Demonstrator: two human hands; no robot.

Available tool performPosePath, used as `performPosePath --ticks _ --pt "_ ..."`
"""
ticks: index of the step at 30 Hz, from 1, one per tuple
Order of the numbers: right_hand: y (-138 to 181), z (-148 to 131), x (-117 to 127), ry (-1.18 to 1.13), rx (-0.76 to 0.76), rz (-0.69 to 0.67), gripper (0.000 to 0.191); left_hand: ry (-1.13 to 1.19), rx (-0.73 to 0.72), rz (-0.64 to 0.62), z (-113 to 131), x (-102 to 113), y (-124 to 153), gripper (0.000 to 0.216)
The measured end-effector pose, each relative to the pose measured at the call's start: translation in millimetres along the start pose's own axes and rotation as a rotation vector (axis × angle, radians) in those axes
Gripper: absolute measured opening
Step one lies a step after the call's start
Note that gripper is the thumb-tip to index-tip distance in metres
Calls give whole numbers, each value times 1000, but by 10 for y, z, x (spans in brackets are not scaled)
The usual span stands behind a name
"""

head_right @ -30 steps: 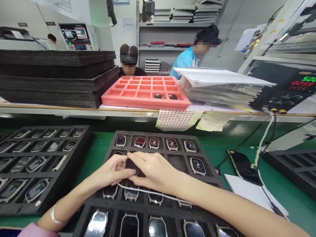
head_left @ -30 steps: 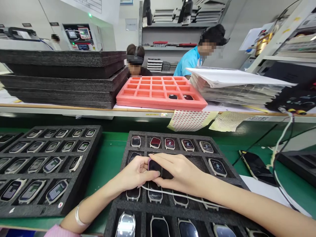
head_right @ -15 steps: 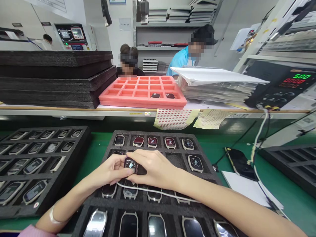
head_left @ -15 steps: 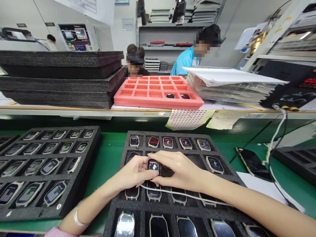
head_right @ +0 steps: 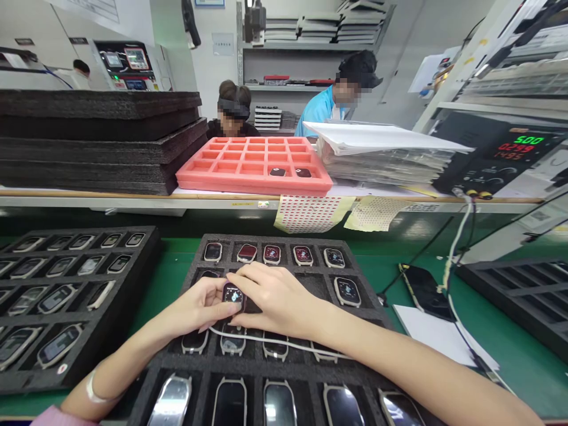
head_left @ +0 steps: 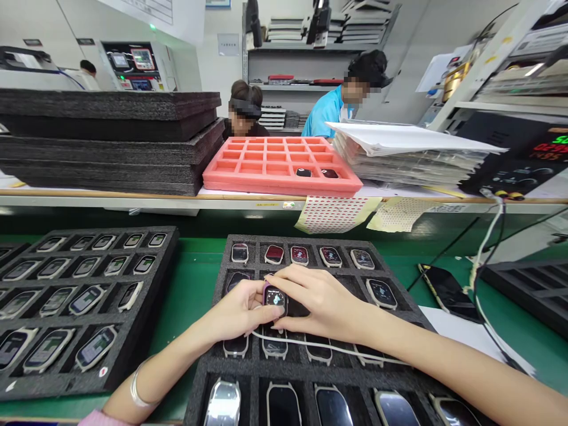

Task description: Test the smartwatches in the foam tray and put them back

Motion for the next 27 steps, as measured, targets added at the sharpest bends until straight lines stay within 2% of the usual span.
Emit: performPosePath --ticks 10,15,18,20,23,25,27 --pt "3 -47 12 40 -41 -49 36 -35 4 -12 -30 -8 0 33" --pt "0 -68 26 25 -65 -59 44 -34 29 -1 -39 -13 4 32" --pt "46 -22 128 -95 -55 -77 44 3 9 -27 -32 -41 15 32" --pt "148 68 246 -192 -83 -63 45 67 -53 -74 -22 -67 20 35" --pt "433 271 379 -227 -238 -52 51 126 -71 -145 -26 -95 16 41" --pt "662 389 379 -208 -345 -114 53 119 -47 -169 -33 -103 8 40" --pt "857 453 332 -189 -408 -185 46 115 -38 -184 -36 -110 -1 38"
Point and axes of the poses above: each hand's wrist, its own y-axis away from the middle knuckle, its own x-axis out of the back of the hand, z = x × y, the point moved 2 cm from there along -y, towards the middle knuckle, and after that the axes turned 14 degrees about -z, right-handed, at the moved point
